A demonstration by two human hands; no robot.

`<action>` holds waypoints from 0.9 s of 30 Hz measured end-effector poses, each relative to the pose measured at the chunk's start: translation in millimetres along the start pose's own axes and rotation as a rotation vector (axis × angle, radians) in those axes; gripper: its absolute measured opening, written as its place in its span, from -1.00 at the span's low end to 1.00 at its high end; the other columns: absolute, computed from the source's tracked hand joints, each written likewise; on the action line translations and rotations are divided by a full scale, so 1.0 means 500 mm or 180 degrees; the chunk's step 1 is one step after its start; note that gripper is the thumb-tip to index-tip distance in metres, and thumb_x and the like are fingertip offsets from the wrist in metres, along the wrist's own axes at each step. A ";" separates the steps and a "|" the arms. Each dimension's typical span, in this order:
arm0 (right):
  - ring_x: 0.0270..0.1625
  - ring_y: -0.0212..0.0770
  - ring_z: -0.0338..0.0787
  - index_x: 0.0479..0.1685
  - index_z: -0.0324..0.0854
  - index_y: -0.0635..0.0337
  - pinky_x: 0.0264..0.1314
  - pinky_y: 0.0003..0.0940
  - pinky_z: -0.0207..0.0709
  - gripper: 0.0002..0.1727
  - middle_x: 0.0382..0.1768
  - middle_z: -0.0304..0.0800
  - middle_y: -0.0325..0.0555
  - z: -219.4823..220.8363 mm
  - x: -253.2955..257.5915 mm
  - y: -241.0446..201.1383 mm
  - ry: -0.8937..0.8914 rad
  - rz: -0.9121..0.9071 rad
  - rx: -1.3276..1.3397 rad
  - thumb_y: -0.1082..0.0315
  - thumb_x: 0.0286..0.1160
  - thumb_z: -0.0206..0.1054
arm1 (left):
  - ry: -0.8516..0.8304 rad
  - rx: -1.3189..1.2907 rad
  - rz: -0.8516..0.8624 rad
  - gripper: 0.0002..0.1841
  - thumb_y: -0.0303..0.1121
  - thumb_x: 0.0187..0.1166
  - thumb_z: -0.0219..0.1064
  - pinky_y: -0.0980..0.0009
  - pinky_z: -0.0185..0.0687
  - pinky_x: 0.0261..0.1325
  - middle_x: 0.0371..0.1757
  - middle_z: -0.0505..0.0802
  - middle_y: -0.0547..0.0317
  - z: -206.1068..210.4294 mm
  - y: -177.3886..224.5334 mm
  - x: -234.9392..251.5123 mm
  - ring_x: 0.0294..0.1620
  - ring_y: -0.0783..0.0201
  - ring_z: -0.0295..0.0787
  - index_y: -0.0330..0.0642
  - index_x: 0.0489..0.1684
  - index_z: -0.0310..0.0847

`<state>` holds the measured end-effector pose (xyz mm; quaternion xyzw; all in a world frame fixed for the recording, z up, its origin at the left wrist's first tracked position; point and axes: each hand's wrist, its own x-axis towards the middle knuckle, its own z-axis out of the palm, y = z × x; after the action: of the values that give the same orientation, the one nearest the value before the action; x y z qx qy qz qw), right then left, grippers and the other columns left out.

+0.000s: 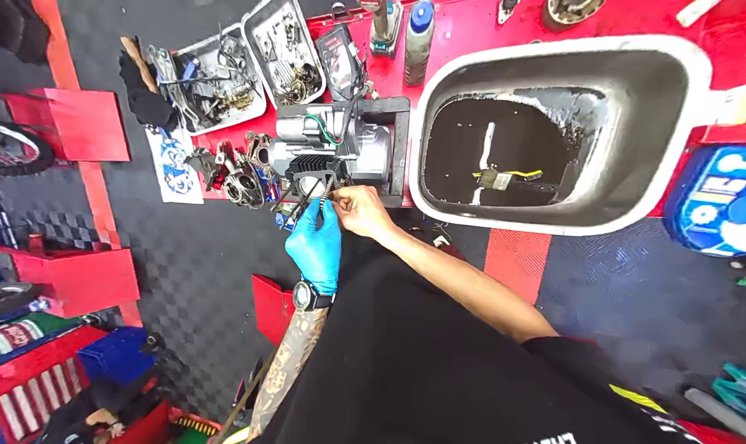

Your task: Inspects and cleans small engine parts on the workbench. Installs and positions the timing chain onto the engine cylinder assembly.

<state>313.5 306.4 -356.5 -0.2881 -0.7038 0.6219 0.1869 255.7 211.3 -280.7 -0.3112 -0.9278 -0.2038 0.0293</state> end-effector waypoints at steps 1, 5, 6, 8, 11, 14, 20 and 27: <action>-0.60 -0.39 0.59 -0.25 0.87 0.10 -0.46 -0.29 0.53 -0.85 -0.65 0.67 -0.31 0.002 -0.004 0.003 -0.0015 0.0055 0.0061 0.29 0.43 0.41 | -0.0067 0.0039 -0.0024 -0.73 -0.12 0.61 0.40 0.32 0.85 -0.06 -0.20 0.99 0.20 -0.003 0.001 0.000 -0.21 0.38 0.95 -0.04 -0.05 0.95; -0.53 -0.38 0.74 -0.08 0.75 0.14 -0.47 -0.36 0.68 -0.84 -0.48 0.80 -0.25 0.004 -0.012 -0.008 0.0170 0.0213 0.0536 0.33 0.42 0.43 | -0.0089 0.0055 -0.0064 -0.73 -0.14 0.65 0.37 0.36 0.83 -0.06 -0.22 0.98 0.20 -0.009 0.003 -0.001 -0.21 0.41 0.94 -0.09 -0.07 0.92; -0.54 -0.34 0.74 -0.02 0.70 0.16 -0.50 -0.35 0.69 -0.81 -0.44 0.80 -0.20 0.000 -0.010 -0.008 0.0117 0.0327 0.0736 0.34 0.47 0.42 | -0.0054 0.0021 -0.0058 -0.74 -0.16 0.65 0.38 0.39 0.82 -0.07 -0.24 0.98 0.19 -0.009 0.002 0.001 -0.22 0.42 0.93 -0.12 -0.08 0.92; -0.59 -0.26 0.73 0.10 0.63 0.21 -0.58 -0.33 0.70 -0.77 -0.40 0.78 -0.11 -0.011 -0.011 0.008 0.0005 0.0515 0.1174 0.32 0.60 0.39 | -0.0070 -0.0079 -0.0108 -0.74 -0.16 0.64 0.39 0.46 0.80 -0.08 -0.25 0.97 0.19 -0.010 0.003 0.003 -0.24 0.45 0.92 -0.15 -0.06 0.90; -0.61 -0.18 0.73 0.14 0.59 0.24 -0.59 -0.26 0.72 -0.76 -0.48 0.73 -0.05 -0.042 -0.028 0.051 0.0288 0.0581 0.1461 0.30 0.67 0.32 | -0.0252 -0.0160 -0.0223 -0.71 -0.15 0.67 0.38 0.47 0.82 -0.10 -0.22 0.96 0.19 -0.014 0.003 0.001 -0.26 0.48 0.90 -0.18 -0.01 0.87; -0.54 -0.16 0.80 0.19 0.55 0.23 -0.50 -0.18 0.78 -0.73 -0.43 0.78 -0.07 -0.090 -0.075 0.098 0.0744 0.0876 0.0983 0.26 0.72 0.25 | -0.0694 -0.0170 -0.0507 -0.70 -0.14 0.72 0.30 0.41 0.80 -0.22 -0.32 0.92 0.25 -0.033 0.014 0.003 -0.40 0.47 0.84 -0.19 0.03 0.80; -0.37 -0.09 0.95 0.14 0.52 0.28 -0.33 -0.17 0.90 -0.79 -0.28 0.90 -0.01 -0.067 -0.099 0.234 0.1309 0.2390 0.1148 0.36 0.71 0.25 | -0.1625 -0.1241 -0.1360 -0.73 -0.21 0.79 0.25 0.39 0.85 -0.54 -0.24 0.90 0.19 -0.056 0.021 0.011 -0.53 0.32 0.86 -0.22 0.16 0.63; -0.46 -0.19 0.92 -0.14 0.65 0.27 -0.32 -0.18 0.87 -0.66 -0.42 0.91 -0.10 -0.020 -0.081 0.277 0.1072 0.2643 0.0150 0.10 0.65 0.34 | -0.2034 -0.2032 -0.1428 -0.78 -0.40 0.81 0.17 0.40 0.85 -0.40 -0.15 0.86 0.07 -0.081 0.004 0.020 -0.50 0.28 0.81 -0.33 0.21 0.58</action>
<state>374.7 296.4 -487.4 -0.6391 -0.4739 0.6045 0.0399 245.8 202.2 -241.2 -0.1445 -0.8258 -0.3732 -0.3974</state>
